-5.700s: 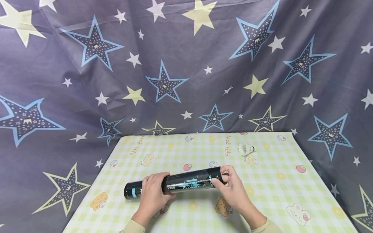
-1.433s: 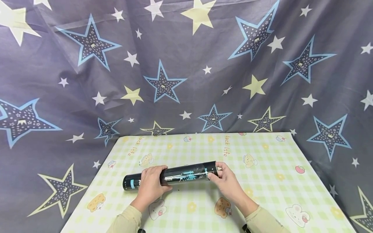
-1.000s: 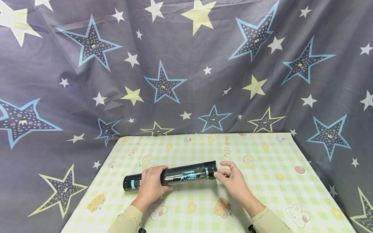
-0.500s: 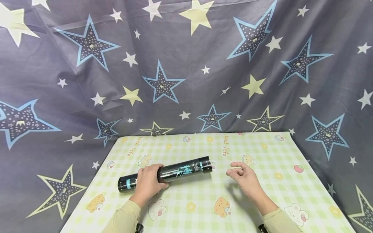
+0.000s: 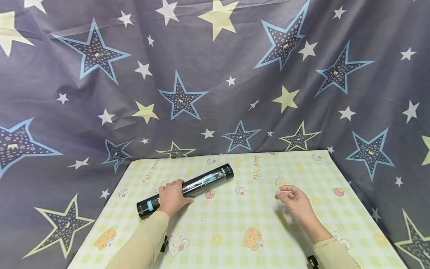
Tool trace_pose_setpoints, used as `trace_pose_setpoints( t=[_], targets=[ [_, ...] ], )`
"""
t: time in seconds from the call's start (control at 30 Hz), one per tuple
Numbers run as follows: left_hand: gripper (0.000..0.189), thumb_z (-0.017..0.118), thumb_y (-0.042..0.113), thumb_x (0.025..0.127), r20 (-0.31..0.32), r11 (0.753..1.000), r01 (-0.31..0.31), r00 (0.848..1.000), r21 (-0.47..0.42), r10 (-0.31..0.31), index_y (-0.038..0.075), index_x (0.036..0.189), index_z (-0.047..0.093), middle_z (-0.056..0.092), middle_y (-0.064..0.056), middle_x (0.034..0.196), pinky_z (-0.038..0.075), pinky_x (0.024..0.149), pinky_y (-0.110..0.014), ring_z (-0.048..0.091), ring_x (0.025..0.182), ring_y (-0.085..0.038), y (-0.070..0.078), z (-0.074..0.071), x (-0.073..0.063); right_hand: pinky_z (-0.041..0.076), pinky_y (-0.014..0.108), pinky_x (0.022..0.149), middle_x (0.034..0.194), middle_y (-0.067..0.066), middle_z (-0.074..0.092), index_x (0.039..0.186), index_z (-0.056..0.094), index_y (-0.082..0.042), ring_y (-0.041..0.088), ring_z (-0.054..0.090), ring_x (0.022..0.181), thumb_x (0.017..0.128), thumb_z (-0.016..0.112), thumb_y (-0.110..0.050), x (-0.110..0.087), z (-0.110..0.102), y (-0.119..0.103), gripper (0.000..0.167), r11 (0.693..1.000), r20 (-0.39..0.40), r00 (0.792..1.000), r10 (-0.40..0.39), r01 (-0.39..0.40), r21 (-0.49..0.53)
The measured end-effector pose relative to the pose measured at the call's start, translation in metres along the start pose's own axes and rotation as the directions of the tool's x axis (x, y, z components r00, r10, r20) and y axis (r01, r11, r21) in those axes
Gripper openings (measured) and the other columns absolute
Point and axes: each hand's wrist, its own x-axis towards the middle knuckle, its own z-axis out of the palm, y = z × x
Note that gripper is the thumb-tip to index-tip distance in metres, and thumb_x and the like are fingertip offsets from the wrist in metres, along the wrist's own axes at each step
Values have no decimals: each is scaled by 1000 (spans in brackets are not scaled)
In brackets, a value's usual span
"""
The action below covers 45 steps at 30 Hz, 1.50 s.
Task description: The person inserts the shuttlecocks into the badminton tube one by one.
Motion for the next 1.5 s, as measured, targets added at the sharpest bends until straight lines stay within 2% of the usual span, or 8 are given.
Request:
trace_pose_setpoints(
  t=[0.2, 0.33, 0.7, 1.03, 1.3, 1.5],
  targets=[
    [82, 91, 62, 77, 49, 997, -56, 997, 51, 54, 8, 134, 66, 74, -15, 118, 49, 100, -61, 67, 109, -38, 8, 12, 21, 53, 24, 85, 92, -18, 77, 130, 58, 1, 4, 69, 93, 107, 67, -26, 0, -2, 3, 37, 1000, 4, 1000, 0, 0, 11],
    [81, 89, 63, 78, 29, 993, -78, 997, 88, 75, 7, 132, 65, 73, -15, 120, 50, 100, -60, 67, 110, -38, 10, 17, 27, 53, 23, 84, 92, -19, 78, 132, 57, 3, 2, 69, 92, 107, 67, -27, 2, -4, 5, 40, 1000, 1, 1000, 15, -15, -9],
    [81, 87, 66, 78, -21, 983, -102, 994, 151, 106, 7, 128, 64, 72, -15, 114, 52, 97, -57, 67, 106, -37, 21, 26, 28, 57, 22, 83, 91, -19, 78, 129, 59, 2, 3, 71, 90, 106, 68, -27, 4, -11, 14, 38, 999, -17, 999, 47, -47, 3],
    [83, 87, 64, 79, -13, 984, -94, 995, 154, 97, 6, 132, 62, 72, -16, 118, 51, 98, -57, 67, 109, -37, 27, 22, 24, 57, 24, 82, 91, -17, 78, 127, 60, -2, 3, 72, 90, 105, 70, -27, 2, -11, 18, 35, 995, -23, 995, 93, -93, 20],
    [87, 84, 66, 81, 5, 981, -91, 996, 174, 91, 5, 139, 60, 71, -17, 124, 51, 101, -57, 66, 113, -38, 26, 23, 23, 58, 24, 81, 89, -18, 78, 124, 60, -4, 5, 73, 90, 106, 69, -27, 2, -11, 19, 31, 996, -18, 996, 86, -86, 25],
    [88, 85, 65, 81, 19, 981, -75, 997, 178, 73, 5, 140, 59, 71, -17, 125, 50, 102, -57, 66, 115, -38, 29, 17, 20, 57, 24, 80, 88, -19, 77, 126, 59, -2, 4, 72, 90, 106, 69, -27, 1, -12, 19, 34, 996, -22, 996, 89, -89, 31]
  ],
)
